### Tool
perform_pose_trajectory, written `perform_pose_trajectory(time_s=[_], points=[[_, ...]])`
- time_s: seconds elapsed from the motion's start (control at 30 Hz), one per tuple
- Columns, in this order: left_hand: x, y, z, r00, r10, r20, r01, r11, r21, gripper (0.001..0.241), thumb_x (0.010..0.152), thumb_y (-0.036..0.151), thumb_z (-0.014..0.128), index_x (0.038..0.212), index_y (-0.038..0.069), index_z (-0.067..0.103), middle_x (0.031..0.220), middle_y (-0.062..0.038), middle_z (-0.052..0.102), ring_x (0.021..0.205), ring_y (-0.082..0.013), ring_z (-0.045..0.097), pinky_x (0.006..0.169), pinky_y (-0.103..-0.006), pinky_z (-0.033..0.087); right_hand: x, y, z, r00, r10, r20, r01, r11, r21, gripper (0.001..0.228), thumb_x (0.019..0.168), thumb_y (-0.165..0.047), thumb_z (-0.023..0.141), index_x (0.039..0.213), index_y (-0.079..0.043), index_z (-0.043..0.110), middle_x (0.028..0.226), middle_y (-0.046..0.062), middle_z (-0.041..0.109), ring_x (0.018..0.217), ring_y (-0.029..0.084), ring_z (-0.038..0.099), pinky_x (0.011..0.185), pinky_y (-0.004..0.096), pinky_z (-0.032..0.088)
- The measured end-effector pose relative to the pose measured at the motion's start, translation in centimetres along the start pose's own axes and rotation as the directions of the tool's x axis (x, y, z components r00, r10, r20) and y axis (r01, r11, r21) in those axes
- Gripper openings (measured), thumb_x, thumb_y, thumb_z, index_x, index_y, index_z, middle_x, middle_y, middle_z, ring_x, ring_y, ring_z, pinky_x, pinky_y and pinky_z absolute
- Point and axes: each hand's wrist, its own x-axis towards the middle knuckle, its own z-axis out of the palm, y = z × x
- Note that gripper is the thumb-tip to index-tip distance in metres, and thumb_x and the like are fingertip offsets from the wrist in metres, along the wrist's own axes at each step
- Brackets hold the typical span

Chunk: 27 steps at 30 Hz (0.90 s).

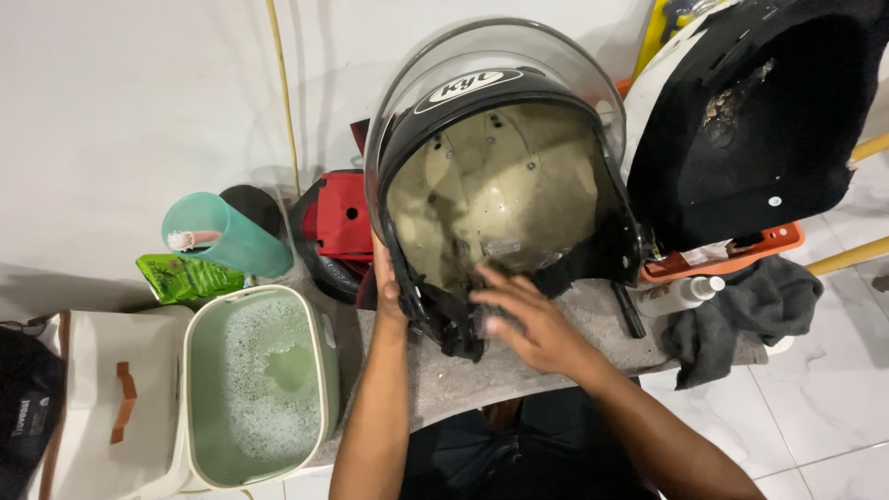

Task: The person cleans the inside of a motorcycle helmet. They spray a liquid from a white bottle onto the helmet's interior and wipe it with their hand. They then dip a toothbrush into a bucket of soapy water and scrub the inside of the helmet with it.

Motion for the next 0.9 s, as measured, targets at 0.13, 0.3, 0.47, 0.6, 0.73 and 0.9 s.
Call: perform_pose_trajectory(time_s=[0.13, 0.3, 0.47, 0.6, 0.73, 0.9], points=[[-1.7, -2.2, -0.8, 0.99, -0.085, -0.11, 0.098, 0.987, 0.124, 0.149, 0.057, 0.104, 0.044, 0.164, 0.009, 0.002, 0.168, -0.012, 0.021, 0.152, -0.0243, 0.027, 0.128, -0.0451, 0.015, 2.7, 0.4, 0.8, 0.934, -0.043, -0.355, -0.094, 0.928, -0.361, 0.026, 0.093, -0.003, 0.062, 0.117, -0.007, 0.072, 0.116, 0.015, 0.067, 0.097, 0.035, 0.067, 0.086, 0.044, 0.054], [-1.0, -0.9, -0.3, 0.993, -0.047, -0.104, 0.067, 0.978, 0.199, 0.144, 0.061, 0.104, 0.042, 0.165, 0.012, 0.006, 0.17, -0.009, 0.018, 0.154, -0.0222, 0.023, 0.129, -0.0424, 0.013, 6.1, 7.3, 1.4, 0.955, 0.071, -0.287, -0.237, 0.766, -0.597, 0.013, 0.087, -0.002, 0.068, 0.099, -0.002, 0.073, 0.093, 0.014, 0.067, 0.089, 0.032, 0.065, 0.075, 0.04, 0.057], [-1.3, -0.5, -0.7, 0.994, -0.045, -0.103, 0.063, 0.982, 0.179, 0.135, 0.068, 0.1, 0.046, 0.166, 0.016, 0.008, 0.169, -0.007, 0.024, 0.152, -0.0206, 0.026, 0.128, -0.043, 0.016, 8.6, 4.6, 0.5, 0.746, 0.627, -0.225, -0.666, 0.696, -0.27, 0.022, 0.092, -0.013, 0.061, 0.099, 0.006, 0.068, 0.105, 0.027, 0.064, 0.11, 0.046, 0.06, 0.089, 0.061, 0.055], [-0.8, -0.2, -0.5, 0.993, -0.041, -0.107, 0.062, 0.977, 0.202, 0.137, 0.066, 0.1, 0.045, 0.166, 0.016, 0.006, 0.169, -0.009, 0.023, 0.153, -0.0249, 0.026, 0.128, -0.0444, 0.017, 8.3, 6.0, 0.8, 0.855, 0.495, -0.153, -0.487, 0.668, -0.563, 0.019, 0.09, -0.012, 0.064, 0.084, 0.004, 0.073, 0.087, 0.025, 0.065, 0.091, 0.044, 0.065, 0.072, 0.054, 0.059], [-0.7, 0.1, -0.4, 0.994, -0.043, -0.1, 0.06, 0.982, 0.179, 0.137, 0.067, 0.099, 0.047, 0.166, 0.015, 0.003, 0.168, -0.012, 0.027, 0.152, -0.026, 0.03, 0.128, -0.0459, 0.019, 8.7, 4.7, 0.5, 0.825, 0.539, -0.17, -0.542, 0.669, -0.508, 0.017, 0.09, -0.005, 0.06, 0.088, 0.008, 0.071, 0.084, 0.027, 0.064, 0.087, 0.046, 0.066, 0.071, 0.054, 0.058], [-0.6, 0.2, -0.5, 0.993, -0.059, -0.098, 0.076, 0.981, 0.18, 0.14, 0.064, 0.1, 0.048, 0.166, 0.015, 0.003, 0.168, -0.012, 0.027, 0.153, -0.0267, 0.028, 0.129, -0.0449, 0.019, 9.2, 3.3, 0.1, 0.813, 0.57, -0.119, -0.544, 0.672, -0.502, 0.026, 0.095, -0.004, 0.051, 0.094, 0.014, 0.07, 0.088, 0.034, 0.065, 0.095, 0.048, 0.065, 0.073, 0.057, 0.058]])
